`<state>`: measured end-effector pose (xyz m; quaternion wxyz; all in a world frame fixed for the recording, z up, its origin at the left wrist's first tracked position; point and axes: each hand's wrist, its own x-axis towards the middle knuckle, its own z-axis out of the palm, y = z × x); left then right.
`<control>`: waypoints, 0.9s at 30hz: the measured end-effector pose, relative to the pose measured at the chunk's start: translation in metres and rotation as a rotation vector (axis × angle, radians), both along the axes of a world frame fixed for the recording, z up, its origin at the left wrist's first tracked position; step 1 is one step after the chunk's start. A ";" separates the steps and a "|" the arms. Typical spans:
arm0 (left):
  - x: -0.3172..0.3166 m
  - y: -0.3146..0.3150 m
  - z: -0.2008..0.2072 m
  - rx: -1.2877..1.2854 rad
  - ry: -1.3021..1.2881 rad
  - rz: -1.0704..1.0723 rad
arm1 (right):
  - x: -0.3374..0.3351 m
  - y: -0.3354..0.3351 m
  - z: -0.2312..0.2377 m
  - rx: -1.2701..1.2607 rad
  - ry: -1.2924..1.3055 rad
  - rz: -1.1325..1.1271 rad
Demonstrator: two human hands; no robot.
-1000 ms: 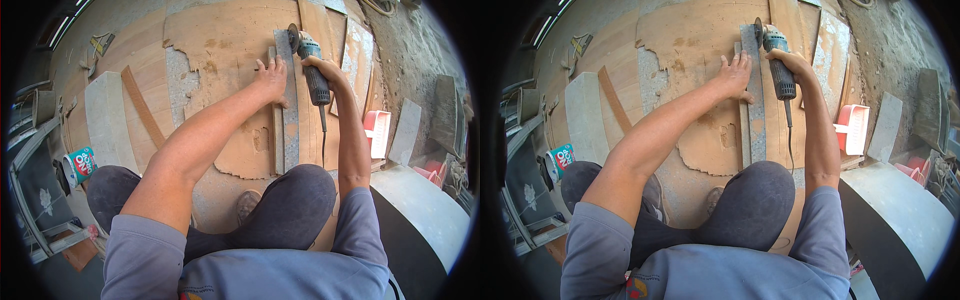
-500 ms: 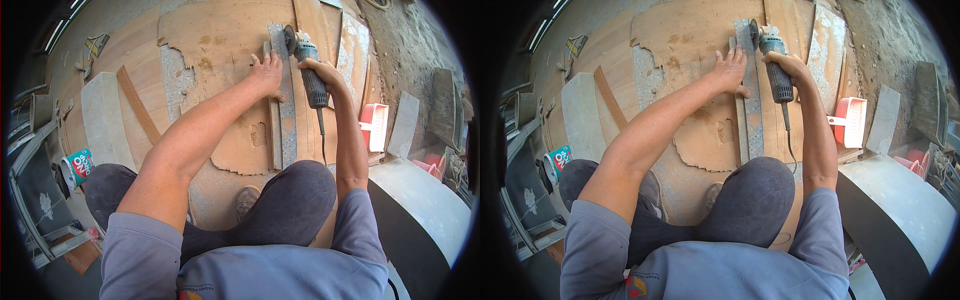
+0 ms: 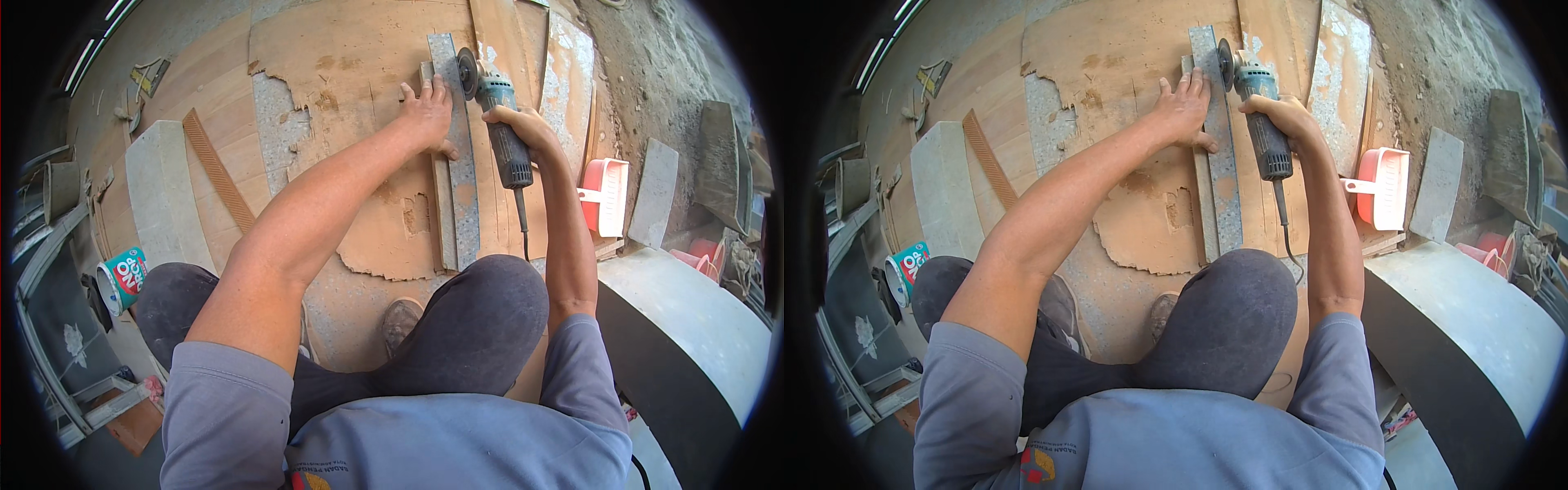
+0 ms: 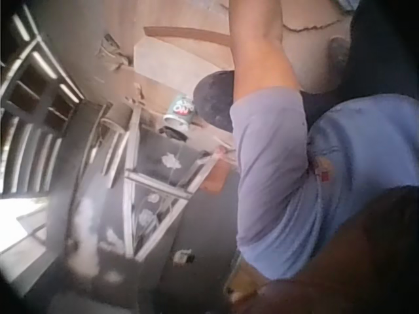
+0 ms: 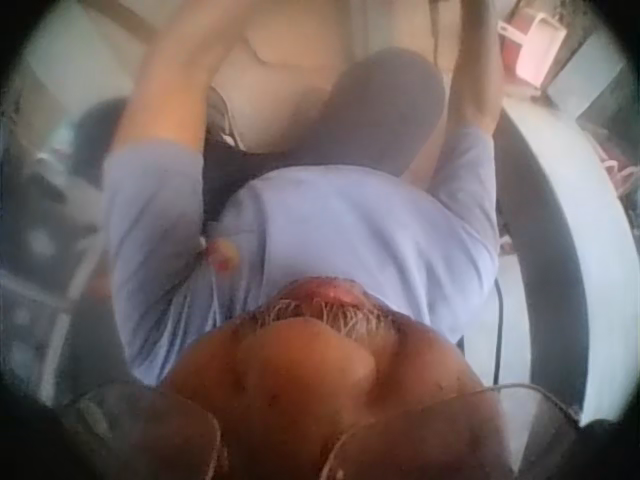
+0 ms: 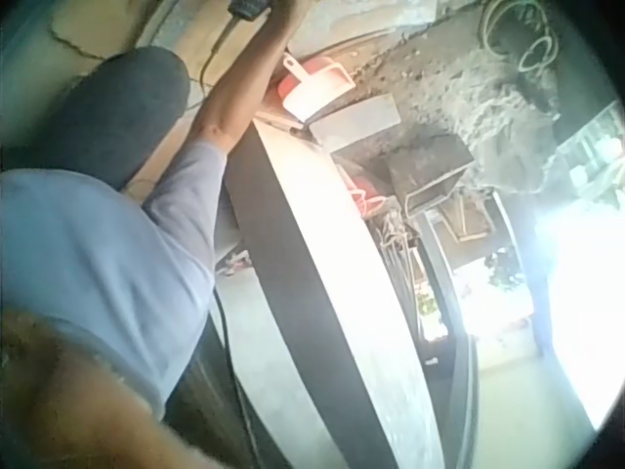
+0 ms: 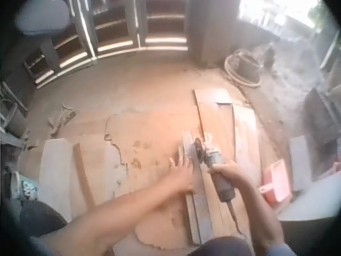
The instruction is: Marking and cutting stone tiles using a ruler, pen, and an angle grinder.
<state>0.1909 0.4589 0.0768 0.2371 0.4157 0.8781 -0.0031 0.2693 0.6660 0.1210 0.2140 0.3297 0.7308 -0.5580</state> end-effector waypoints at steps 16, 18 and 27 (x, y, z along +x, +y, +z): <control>0.002 0.001 -0.002 0.012 0.014 0.001 | 0.037 0.003 -0.012 0.030 -0.029 -0.004; 0.001 0.000 -0.003 0.011 0.011 0.002 | 0.040 0.003 -0.012 0.016 -0.034 -0.003; 0.002 0.001 -0.004 0.013 0.015 0.003 | 0.052 -0.002 -0.002 0.044 -0.041 0.016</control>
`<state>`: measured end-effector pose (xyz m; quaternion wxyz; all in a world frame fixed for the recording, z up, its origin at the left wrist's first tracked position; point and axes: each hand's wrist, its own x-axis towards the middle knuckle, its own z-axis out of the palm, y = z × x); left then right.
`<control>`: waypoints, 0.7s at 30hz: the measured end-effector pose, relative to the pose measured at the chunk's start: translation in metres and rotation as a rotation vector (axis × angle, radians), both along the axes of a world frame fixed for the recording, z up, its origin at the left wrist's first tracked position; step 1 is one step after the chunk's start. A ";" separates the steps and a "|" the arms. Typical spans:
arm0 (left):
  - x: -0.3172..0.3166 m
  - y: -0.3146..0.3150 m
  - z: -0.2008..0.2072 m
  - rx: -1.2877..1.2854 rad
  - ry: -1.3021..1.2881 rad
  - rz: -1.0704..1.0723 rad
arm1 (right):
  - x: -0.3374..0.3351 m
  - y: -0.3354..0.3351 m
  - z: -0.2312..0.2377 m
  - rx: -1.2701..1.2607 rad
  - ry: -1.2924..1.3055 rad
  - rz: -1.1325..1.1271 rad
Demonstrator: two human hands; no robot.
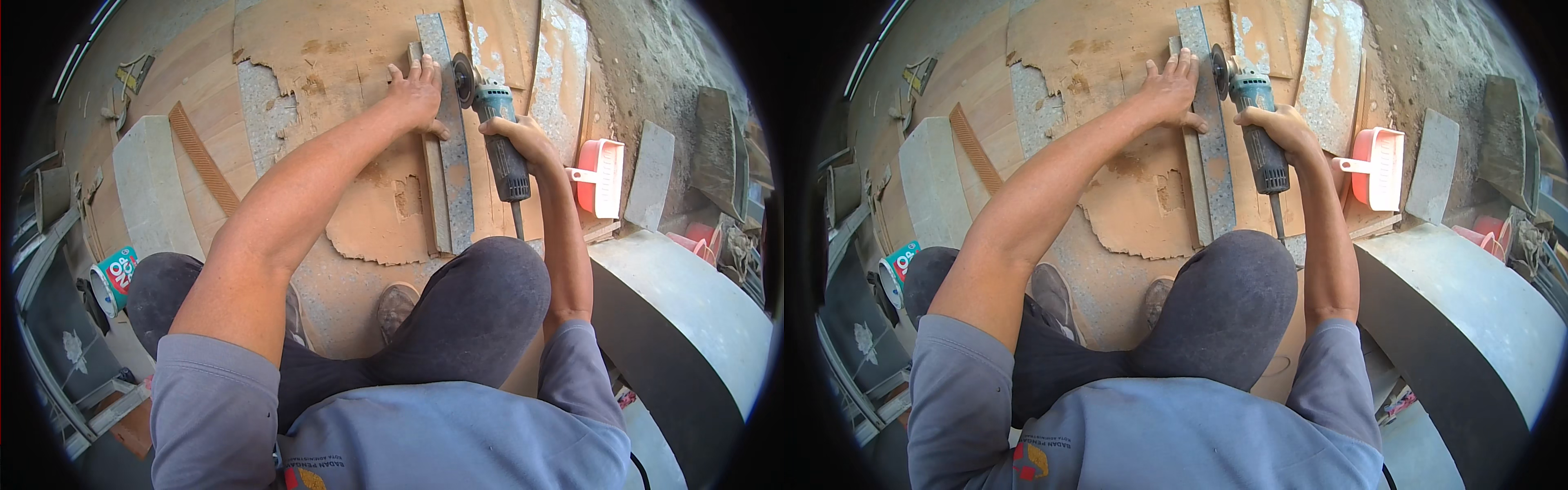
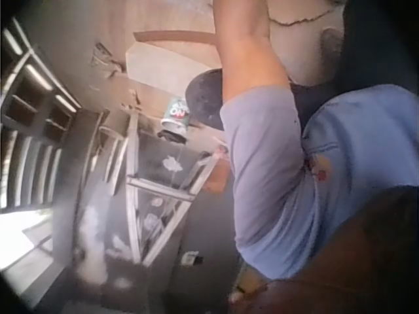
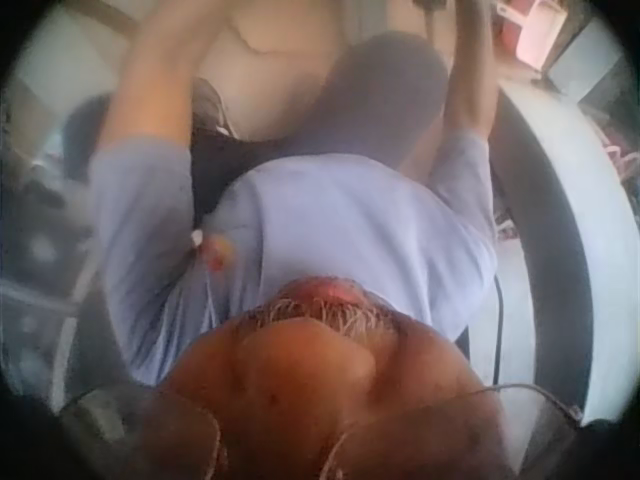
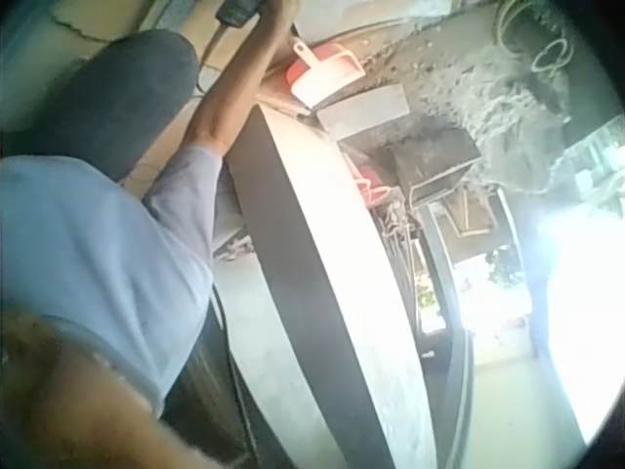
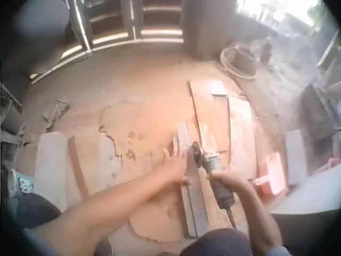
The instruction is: Marking and cutting stone tiles using a ruler, pen, and an angle grinder.
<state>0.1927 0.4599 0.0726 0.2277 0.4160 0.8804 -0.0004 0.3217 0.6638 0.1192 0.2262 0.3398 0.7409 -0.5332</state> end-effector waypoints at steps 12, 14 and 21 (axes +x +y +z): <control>-0.001 -0.002 -0.001 0.003 0.018 -0.007 | 0.022 -0.006 0.006 -0.054 -0.036 -0.015; -0.001 -0.002 -0.001 0.004 0.016 -0.006 | 0.028 -0.006 0.005 -0.047 -0.032 -0.007; 0.000 -0.001 -0.003 0.009 0.018 0.000 | 0.048 -0.007 0.007 -0.027 -0.053 -0.017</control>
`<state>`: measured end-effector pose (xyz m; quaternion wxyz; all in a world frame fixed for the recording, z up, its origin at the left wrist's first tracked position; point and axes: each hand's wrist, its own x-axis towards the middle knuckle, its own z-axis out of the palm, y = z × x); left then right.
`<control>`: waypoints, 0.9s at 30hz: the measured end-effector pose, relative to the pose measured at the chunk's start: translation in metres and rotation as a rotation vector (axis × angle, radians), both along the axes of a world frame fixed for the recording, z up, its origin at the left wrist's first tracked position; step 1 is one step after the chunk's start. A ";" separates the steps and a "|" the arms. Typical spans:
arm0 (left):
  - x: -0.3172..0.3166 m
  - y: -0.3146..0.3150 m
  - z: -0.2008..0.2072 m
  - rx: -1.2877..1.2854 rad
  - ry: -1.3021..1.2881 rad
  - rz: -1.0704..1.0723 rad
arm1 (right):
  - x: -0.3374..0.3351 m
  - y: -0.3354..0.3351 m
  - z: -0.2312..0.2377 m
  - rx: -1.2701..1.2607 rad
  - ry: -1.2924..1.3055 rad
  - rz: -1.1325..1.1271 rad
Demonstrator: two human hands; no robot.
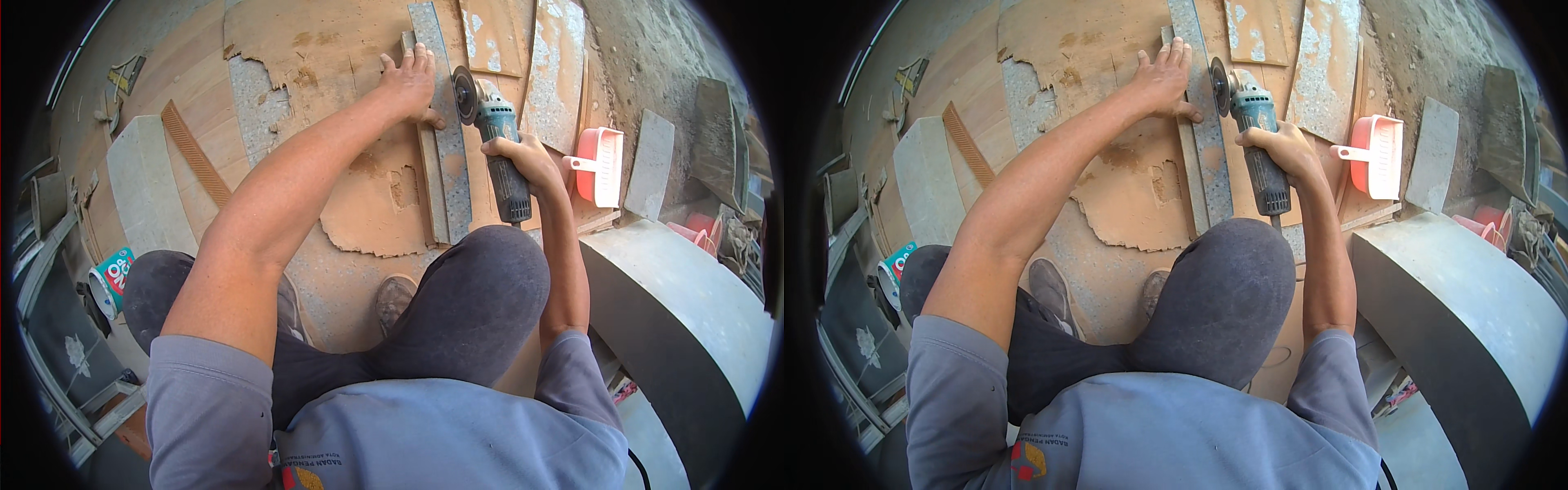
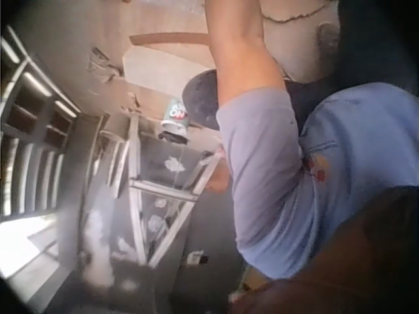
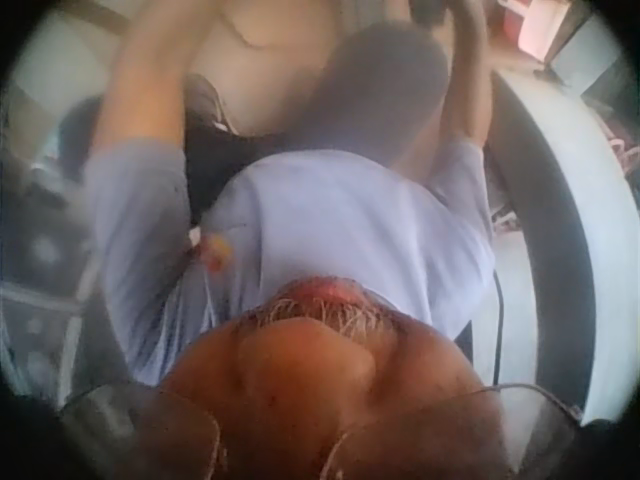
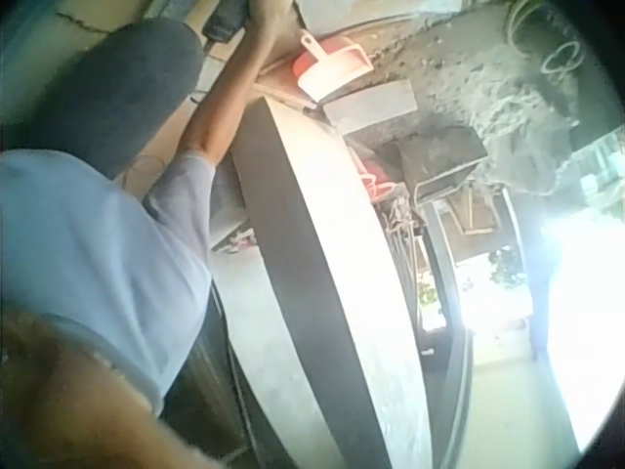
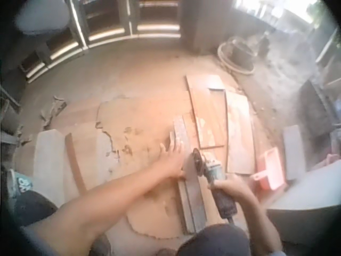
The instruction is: Marking and cutting stone tiles using a ruler, pen, and an angle grinder.
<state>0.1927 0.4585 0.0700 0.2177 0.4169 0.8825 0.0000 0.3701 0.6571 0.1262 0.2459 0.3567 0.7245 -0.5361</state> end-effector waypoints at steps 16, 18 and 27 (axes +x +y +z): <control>-0.001 -0.002 -0.003 0.025 -0.011 0.001 | -0.023 0.000 -0.004 0.008 0.007 0.019; -0.001 -0.001 -0.003 0.014 -0.023 0.001 | -0.031 0.001 -0.007 -0.007 0.040 0.010; 0.000 -0.003 0.000 0.021 -0.015 -0.007 | -0.059 0.006 -0.012 0.025 0.074 0.005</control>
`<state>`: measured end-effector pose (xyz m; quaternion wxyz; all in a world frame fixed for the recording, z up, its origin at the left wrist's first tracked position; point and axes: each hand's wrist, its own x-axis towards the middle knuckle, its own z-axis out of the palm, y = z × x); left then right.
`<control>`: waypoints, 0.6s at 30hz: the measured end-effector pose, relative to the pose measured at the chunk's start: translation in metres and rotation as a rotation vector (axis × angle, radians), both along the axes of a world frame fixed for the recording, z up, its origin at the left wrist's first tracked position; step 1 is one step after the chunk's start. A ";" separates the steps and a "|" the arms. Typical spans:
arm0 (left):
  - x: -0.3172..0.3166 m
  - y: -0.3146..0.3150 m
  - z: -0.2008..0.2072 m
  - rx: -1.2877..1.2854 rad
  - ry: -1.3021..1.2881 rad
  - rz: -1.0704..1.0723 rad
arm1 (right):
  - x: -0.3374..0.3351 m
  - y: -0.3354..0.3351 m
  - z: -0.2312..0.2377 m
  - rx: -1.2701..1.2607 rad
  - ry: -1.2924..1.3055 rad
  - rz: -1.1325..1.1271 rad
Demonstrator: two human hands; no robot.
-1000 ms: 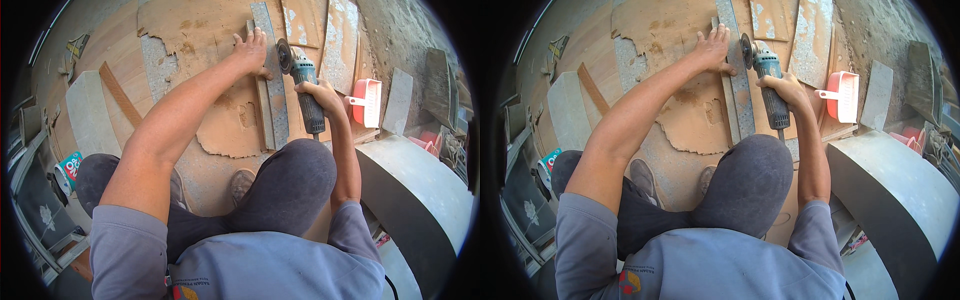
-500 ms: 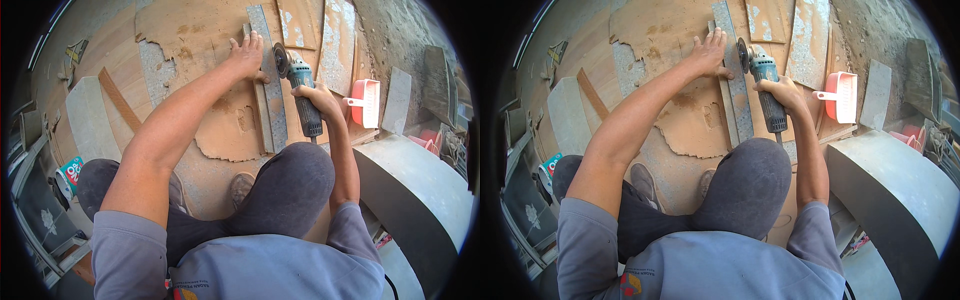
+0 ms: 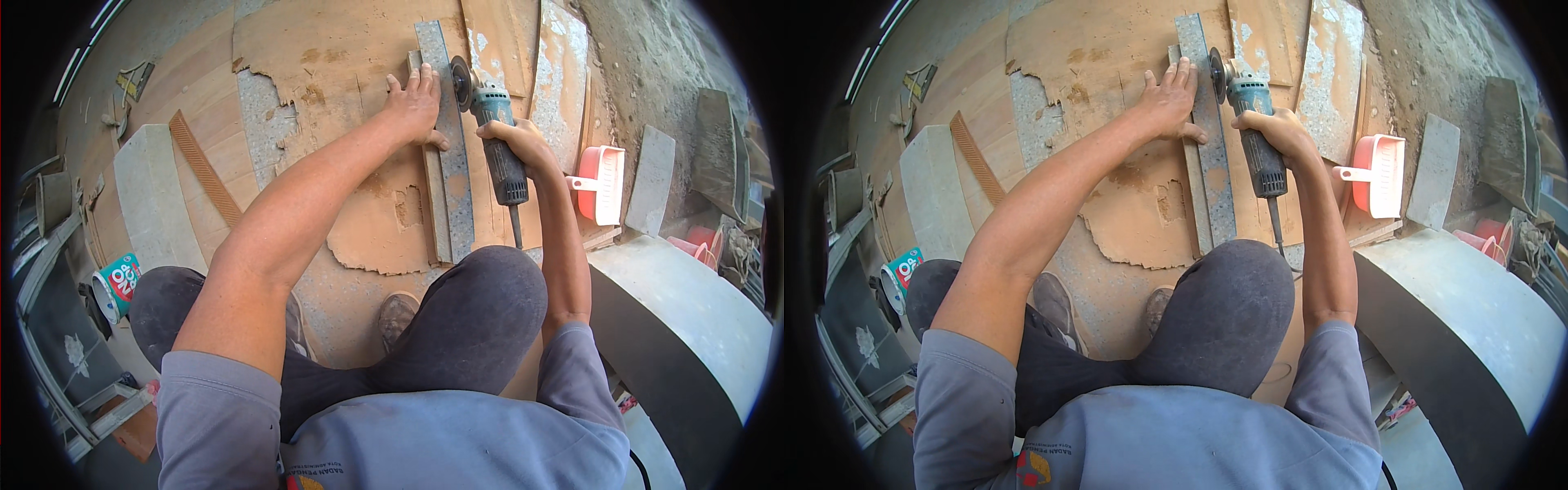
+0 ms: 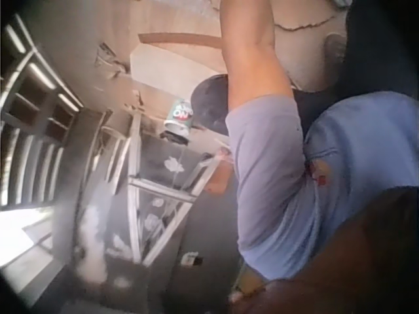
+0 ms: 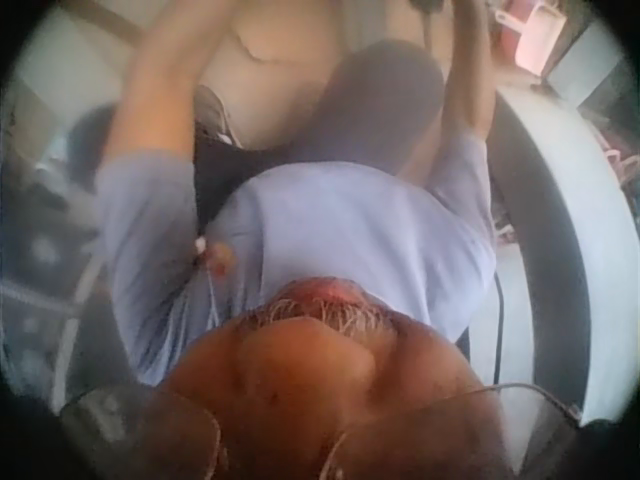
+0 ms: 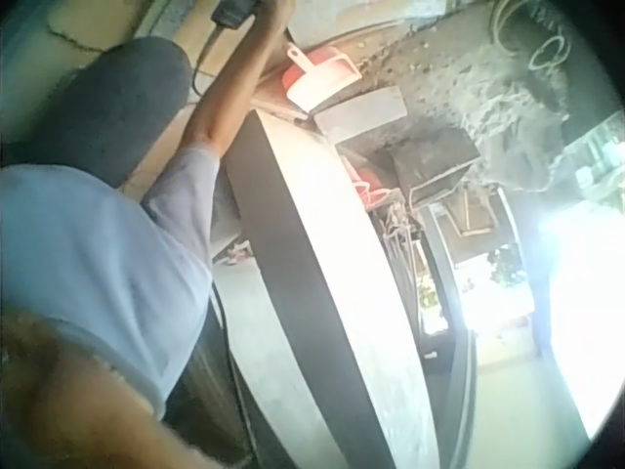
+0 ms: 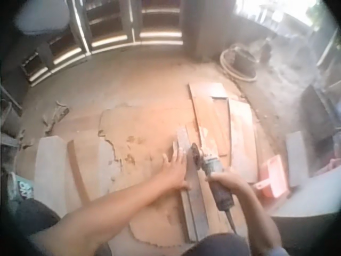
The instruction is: Marking and cutting stone tiles using a ruler, pen, and an angle grinder.
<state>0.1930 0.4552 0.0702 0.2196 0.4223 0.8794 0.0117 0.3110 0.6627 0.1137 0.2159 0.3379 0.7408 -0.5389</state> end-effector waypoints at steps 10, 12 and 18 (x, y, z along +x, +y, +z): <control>-0.002 -0.001 0.003 -0.006 -0.013 -0.001 | -0.026 0.005 -0.009 0.007 0.008 0.001; 0.000 0.000 0.004 -0.020 -0.030 -0.002 | -0.030 0.003 -0.006 -0.038 0.047 -0.015; 0.000 0.000 0.002 -0.004 -0.018 -0.001 | -0.042 0.002 0.000 -0.031 0.040 -0.029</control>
